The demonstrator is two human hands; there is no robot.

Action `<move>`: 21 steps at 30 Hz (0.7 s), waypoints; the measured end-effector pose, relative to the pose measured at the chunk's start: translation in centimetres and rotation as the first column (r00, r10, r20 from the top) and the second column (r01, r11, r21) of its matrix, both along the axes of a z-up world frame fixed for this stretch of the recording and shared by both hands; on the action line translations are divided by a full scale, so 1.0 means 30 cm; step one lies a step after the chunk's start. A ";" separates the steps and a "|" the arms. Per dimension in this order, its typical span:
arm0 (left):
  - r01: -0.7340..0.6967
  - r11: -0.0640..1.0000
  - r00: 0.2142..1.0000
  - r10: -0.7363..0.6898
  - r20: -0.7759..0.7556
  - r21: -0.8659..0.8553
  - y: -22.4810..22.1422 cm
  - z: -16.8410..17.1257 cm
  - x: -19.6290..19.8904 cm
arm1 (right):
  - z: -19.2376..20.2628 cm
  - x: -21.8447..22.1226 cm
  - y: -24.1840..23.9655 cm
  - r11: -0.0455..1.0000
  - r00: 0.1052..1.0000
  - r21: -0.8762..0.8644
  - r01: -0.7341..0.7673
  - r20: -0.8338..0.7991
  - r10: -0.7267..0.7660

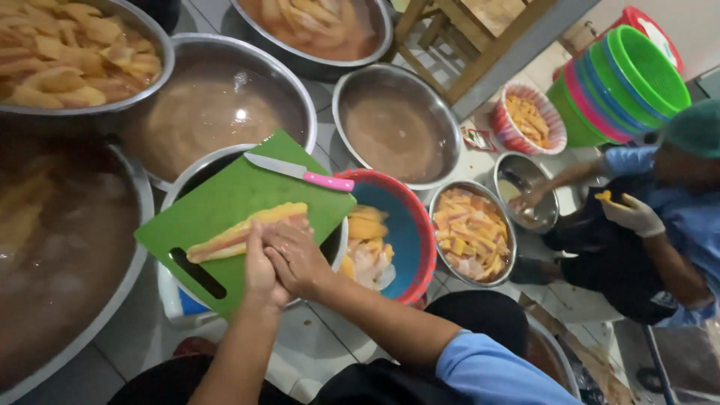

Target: Slicing raw fish fillets on a cutting board and sorting them into various bowls on the floor.

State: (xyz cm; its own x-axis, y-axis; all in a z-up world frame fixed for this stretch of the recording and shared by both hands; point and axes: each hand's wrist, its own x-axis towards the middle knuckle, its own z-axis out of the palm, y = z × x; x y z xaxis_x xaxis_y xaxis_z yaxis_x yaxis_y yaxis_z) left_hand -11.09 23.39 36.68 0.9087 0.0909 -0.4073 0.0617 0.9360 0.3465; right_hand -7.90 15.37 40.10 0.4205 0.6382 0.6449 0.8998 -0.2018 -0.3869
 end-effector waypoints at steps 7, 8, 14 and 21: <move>0.046 0.999 0.971 -0.047 -0.235 -0.010 -0.011 -0.085 0.014 | -0.009 -0.031 0.006 0.999 0.953 0.036 0.012 -0.302 -0.001; 0.033 0.999 0.963 -0.036 -0.266 -0.016 -0.019 -0.106 0.020 | 0.000 -0.033 0.005 0.999 0.943 0.029 0.020 -0.331 -0.009; 0.024 0.999 0.934 -0.006 -0.358 0.046 -0.020 -0.086 0.042 | -0.051 0.032 -0.010 0.998 0.936 -0.032 -0.059 -0.350 0.044; -0.226 0.664 0.934 0.356 -0.035 0.713 0.252 0.040 0.040 | -0.189 0.471 -0.174 0.968 0.968 0.012 0.251 0.004 -0.251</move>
State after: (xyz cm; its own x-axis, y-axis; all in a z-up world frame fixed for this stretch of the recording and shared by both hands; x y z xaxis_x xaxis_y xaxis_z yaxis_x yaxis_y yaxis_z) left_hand -9.89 30.96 37.88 0.7152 0.6518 -0.2525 -0.0576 0.4150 0.9080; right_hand 6.22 10.16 34.42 0.5629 0.5049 0.6544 0.8229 -0.4169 -0.3861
